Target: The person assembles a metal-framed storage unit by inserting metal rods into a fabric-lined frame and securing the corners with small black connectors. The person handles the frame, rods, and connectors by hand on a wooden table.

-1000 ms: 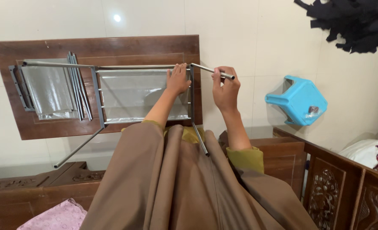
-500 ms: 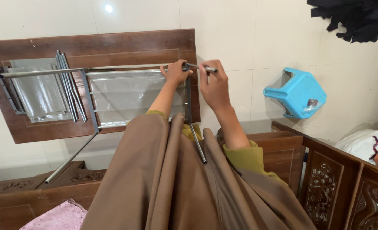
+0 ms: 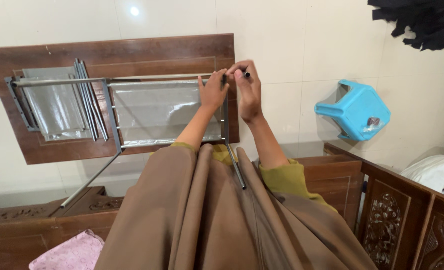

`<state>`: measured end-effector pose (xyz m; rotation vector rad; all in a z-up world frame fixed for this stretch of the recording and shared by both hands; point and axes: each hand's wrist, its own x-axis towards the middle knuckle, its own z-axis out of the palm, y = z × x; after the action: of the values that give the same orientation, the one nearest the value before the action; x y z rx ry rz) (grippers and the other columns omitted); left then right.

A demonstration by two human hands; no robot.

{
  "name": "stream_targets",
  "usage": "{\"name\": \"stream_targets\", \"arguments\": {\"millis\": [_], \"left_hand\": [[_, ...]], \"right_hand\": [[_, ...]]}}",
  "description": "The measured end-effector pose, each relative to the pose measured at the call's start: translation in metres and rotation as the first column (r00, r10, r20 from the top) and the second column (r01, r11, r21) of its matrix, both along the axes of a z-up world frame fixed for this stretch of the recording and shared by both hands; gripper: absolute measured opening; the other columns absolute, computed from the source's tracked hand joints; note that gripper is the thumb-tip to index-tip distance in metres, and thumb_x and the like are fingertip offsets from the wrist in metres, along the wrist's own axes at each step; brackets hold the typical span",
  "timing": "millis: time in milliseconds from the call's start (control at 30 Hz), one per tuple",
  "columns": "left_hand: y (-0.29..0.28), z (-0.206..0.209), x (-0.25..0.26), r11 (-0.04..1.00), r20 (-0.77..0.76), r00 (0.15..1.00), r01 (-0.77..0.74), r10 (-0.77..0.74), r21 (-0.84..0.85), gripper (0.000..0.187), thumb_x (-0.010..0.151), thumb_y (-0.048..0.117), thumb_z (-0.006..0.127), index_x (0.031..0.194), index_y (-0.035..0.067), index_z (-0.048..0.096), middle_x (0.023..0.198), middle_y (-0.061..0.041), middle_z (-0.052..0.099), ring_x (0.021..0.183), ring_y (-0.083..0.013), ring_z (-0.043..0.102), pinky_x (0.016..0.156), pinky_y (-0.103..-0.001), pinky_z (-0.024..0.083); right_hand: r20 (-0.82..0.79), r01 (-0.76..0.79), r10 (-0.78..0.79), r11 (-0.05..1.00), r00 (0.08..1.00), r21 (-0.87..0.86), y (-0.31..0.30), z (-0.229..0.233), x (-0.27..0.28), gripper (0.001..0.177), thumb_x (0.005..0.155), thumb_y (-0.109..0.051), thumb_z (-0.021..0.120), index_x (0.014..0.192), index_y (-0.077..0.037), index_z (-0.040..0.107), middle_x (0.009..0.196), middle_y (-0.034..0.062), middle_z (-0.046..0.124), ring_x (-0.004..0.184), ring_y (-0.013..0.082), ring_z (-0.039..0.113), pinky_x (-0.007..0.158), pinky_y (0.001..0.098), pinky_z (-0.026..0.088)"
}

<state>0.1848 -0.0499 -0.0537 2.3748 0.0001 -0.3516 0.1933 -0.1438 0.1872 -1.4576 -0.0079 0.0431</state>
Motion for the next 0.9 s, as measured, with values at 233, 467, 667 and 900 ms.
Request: {"name": "stream_targets", "arguments": {"millis": [233,467,667,900], "left_hand": [[0.006,0.011,-0.016,0.974,-0.161,0.969,0.203,-0.185,0.104,0.11,0.089,0.043,0.073,0.163,0.021,-0.005,0.173,0.006,0.005,0.161,-0.0232,0.002,0.125,-0.062,0.007],[0.01,0.008,-0.008,0.967,-0.191,0.957,0.238,-0.218,0.092,0.109,0.09,0.033,0.075,0.164,0.024,-0.004,0.173,0.006,0.006,0.16,-0.0241,0.004,0.125,-0.06,0.011],[0.005,-0.006,-0.004,0.971,-0.245,0.951,0.218,-0.189,0.097,0.112,0.086,0.027,0.079,0.164,0.025,-0.002,0.172,0.008,0.007,0.16,-0.0232,0.005,0.126,-0.059,0.01],[0.005,-0.013,-0.008,0.971,-0.17,0.969,0.202,-0.18,0.125,0.109,0.087,0.023,0.079,0.166,0.025,0.002,0.173,0.008,0.009,0.16,-0.0222,0.005,0.125,-0.058,0.01]], "right_hand": [[0.174,0.011,-0.007,1.0,0.985,-0.021,0.004,-0.045,0.02,0.037,0.101,-0.028,0.036,0.072,-0.006,0.032,0.07,0.0041,0.034,0.064,0.0127,0.028,0.062,0.0338,0.026],[0.12,-0.368,0.369,0.929,0.922,-0.029,-0.027,-0.032,0.047,0.038,0.096,-0.024,0.037,0.066,-0.007,0.023,0.061,0.0048,0.024,0.06,0.0136,0.019,0.056,0.0346,0.017],[0.025,0.428,-0.436,0.892,0.9,0.148,0.03,-0.014,0.006,0.032,0.102,-0.017,0.04,0.074,-0.001,0.036,0.072,0.0028,0.038,0.069,0.0138,0.034,0.066,0.0339,0.032],[0.252,0.237,-0.208,0.967,0.945,-0.089,0.03,-0.017,0.012,0.036,0.096,-0.007,0.053,0.064,0.003,0.043,0.059,0.0033,0.043,0.055,0.0111,0.036,0.052,0.0325,0.027]]}}
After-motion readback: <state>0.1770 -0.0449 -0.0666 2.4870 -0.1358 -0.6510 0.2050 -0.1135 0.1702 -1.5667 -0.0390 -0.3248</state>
